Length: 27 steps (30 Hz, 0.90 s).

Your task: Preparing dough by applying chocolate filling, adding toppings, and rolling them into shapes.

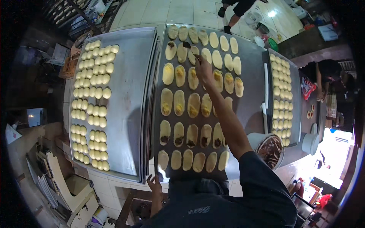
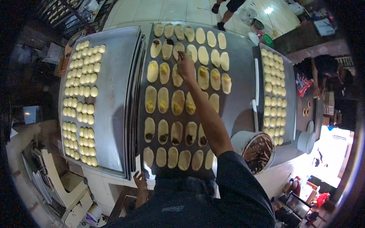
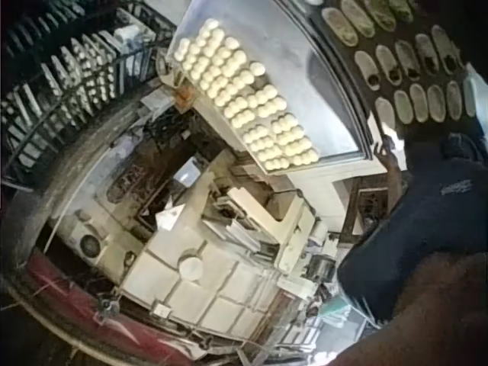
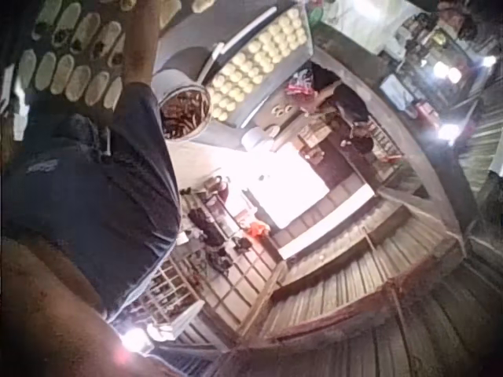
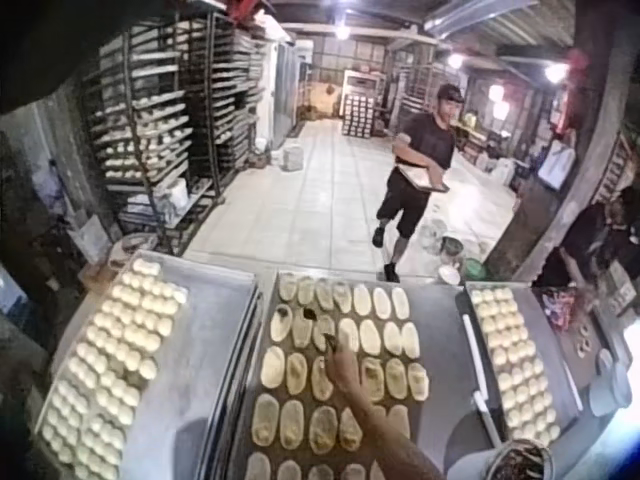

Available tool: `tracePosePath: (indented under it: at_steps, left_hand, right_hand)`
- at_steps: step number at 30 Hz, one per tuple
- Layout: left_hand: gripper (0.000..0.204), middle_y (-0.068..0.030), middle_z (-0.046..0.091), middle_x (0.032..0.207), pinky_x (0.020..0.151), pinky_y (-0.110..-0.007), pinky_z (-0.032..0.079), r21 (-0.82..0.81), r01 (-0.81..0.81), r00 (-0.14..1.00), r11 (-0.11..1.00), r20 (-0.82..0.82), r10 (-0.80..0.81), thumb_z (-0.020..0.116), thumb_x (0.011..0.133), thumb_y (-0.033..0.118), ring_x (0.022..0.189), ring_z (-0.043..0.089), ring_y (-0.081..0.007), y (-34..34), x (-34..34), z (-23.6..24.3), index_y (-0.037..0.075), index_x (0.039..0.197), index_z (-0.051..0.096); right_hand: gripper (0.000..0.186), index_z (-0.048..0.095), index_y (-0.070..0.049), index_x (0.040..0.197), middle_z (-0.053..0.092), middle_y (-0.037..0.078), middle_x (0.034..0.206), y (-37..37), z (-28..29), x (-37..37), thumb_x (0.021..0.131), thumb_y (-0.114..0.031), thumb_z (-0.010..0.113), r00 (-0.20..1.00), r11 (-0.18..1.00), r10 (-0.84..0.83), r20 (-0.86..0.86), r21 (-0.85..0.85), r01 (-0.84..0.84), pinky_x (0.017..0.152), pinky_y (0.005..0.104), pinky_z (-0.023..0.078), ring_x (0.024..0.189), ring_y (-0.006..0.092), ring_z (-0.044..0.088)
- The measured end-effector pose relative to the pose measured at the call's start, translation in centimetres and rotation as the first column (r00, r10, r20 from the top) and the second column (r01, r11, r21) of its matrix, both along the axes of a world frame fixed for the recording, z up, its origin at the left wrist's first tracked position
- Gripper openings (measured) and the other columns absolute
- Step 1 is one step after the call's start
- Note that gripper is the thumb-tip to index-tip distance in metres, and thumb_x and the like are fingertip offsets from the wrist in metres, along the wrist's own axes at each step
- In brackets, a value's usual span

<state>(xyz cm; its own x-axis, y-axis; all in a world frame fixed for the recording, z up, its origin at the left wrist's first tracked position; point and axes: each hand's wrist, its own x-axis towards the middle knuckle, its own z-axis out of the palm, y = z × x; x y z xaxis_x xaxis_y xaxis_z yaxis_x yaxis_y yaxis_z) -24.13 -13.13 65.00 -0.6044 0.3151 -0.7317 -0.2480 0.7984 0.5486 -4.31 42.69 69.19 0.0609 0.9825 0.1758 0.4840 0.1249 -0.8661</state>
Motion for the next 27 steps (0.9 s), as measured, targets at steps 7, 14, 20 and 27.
tracePosePath:
  at_steps: [7,14,20,27]
  left_hand:
    - [0.039,-0.0130,0.055,0.102,0.073,-0.032,0.047,0.036,0.047,0.996,0.998,-0.077,-0.044,0.066,0.089,0.021,0.090,0.054,-0.0209,-0.5,1.1,-0.5,0.004,0.119,0.049]
    - [0.038,-0.0140,0.056,0.101,0.073,-0.032,0.049,0.128,0.019,0.999,0.992,-0.048,-0.013,0.068,0.087,0.020,0.088,0.055,-0.0217,-4.0,0.4,-3.0,0.001,0.115,0.053]
    - [0.037,-0.0140,0.056,0.101,0.072,-0.031,0.049,0.088,-0.017,0.999,0.996,-0.029,0.020,0.068,0.087,0.021,0.087,0.055,-0.0216,-1.1,1.1,-0.7,0.002,0.115,0.053]
    - [0.037,-0.0136,0.056,0.101,0.072,-0.031,0.049,0.147,-0.072,0.997,0.986,-0.024,0.076,0.069,0.087,0.021,0.085,0.055,-0.0219,-1.1,0.7,-1.5,0.004,0.116,0.052]
  right_hand:
    - [0.033,0.059,-0.006,0.118,0.060,0.014,0.082,2.3,-2.6,-1.0,0.087,-0.009,0.048,0.910,0.996,0.085,0.407,-0.069,-0.062,0.063,0.0431,0.043,0.067,0.0311,0.055]
    - [0.040,0.056,-0.009,0.123,0.057,0.014,0.090,-0.5,-0.4,-1.5,0.084,-0.003,0.049,0.764,0.992,-0.033,0.644,0.113,-0.053,0.060,0.0433,0.043,0.070,0.0316,0.056]
    - [0.042,0.055,-0.012,0.126,0.055,0.014,0.089,0.6,-2.8,0.5,0.085,-0.002,0.049,0.679,0.983,-0.043,0.733,0.154,-0.104,0.060,0.0421,0.044,0.071,0.0315,0.055]
    - [0.045,0.055,-0.011,0.125,0.053,0.011,0.088,0.7,-0.9,0.5,0.081,-0.002,0.052,0.597,0.936,-0.162,0.786,0.314,-0.158,0.062,0.0392,0.045,0.071,0.0300,0.054]
